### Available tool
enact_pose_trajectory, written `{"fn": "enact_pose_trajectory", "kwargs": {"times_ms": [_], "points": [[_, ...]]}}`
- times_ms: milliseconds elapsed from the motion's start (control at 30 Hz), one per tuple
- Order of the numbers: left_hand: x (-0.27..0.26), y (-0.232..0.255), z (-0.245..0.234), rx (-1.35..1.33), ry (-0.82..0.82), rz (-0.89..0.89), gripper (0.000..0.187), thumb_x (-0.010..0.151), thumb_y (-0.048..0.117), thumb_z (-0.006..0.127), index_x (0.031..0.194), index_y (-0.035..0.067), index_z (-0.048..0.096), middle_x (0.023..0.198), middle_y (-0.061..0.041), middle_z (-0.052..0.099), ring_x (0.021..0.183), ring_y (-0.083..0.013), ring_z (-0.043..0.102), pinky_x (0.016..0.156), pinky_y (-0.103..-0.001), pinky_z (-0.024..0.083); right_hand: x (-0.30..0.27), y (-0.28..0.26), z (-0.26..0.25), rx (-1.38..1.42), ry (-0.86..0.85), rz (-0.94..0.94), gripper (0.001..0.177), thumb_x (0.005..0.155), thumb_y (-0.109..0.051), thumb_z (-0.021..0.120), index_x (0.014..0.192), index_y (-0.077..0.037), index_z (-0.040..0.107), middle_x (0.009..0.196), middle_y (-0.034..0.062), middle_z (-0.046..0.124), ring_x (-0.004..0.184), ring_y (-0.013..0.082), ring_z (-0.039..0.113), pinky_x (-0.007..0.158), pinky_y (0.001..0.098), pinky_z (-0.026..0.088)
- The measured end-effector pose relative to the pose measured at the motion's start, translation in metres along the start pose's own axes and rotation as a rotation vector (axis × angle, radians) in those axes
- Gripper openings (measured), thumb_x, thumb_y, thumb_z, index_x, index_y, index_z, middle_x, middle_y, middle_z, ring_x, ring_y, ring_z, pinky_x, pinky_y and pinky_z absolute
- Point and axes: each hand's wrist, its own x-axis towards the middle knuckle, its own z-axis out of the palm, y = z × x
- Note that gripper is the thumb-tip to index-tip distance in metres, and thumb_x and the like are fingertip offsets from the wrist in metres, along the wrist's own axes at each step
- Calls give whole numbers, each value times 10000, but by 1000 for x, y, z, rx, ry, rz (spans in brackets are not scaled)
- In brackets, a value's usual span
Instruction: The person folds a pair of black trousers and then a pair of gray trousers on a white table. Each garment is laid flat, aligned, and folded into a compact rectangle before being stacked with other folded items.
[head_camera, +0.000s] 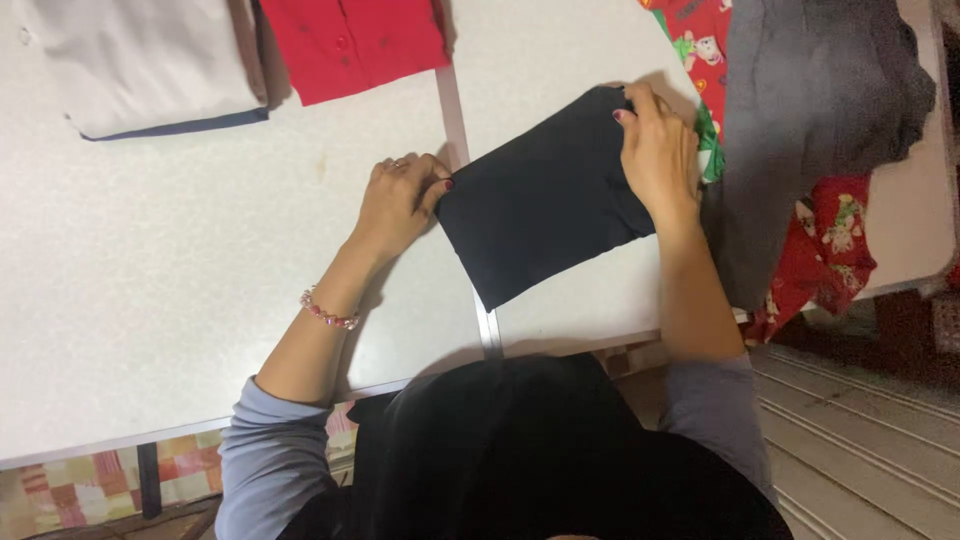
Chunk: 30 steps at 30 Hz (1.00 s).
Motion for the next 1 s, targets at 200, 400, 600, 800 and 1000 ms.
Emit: {"fn": "enact_pose_trajectory", "kwargs": {"times_ms": [200,400,600,800,1000], "points": [[-2,1,1,56,-50,-66,93,1054,200,577,999,137,618,952,3,710,865,-282,644,938,-458,404,-11,-7,-14,-68,-149,195,597,1084,-639,407,1319,-94,473,1194,225,699,988,536,654,706,649,488],[-8,-1,-6,-16,-175,-160,116,982,217,701,966,124,634,918,-8,702,664,-285,628,937,-437,450,-7,11,27,-71,-27,-157,340,1119,-379,592,1166,-43,578,1152,142,575,913,388,619,766,530,479],[-9,26,-16,-131,-342,-396,112,996,240,692,960,169,613,823,14,660,667,-180,556,693,-347,445,-1,2,3,-246,126,-241,284,1128,-333,629,1253,-79,655,1147,109,638,1084,330,579,988,483,389],[-6,27,-12,-182,-213,-214,263,1026,281,599,1200,85,621,1181,-83,659,1031,-273,648,921,-416,498,-18,7,-40,-17,-210,94,667,1009,-584,598,1472,-112,512,1422,233,553,1204,541,518,1003,648,347],[30,38,27,107,-251,-91,550,1014,371,644,1440,51,507,1221,-231,579,1191,-463,600,1048,-541,503,-16,-5,-32,206,-332,2,739,937,-376,789,1443,91,520,1269,374,594,1206,573,571,979,607,447]]}}
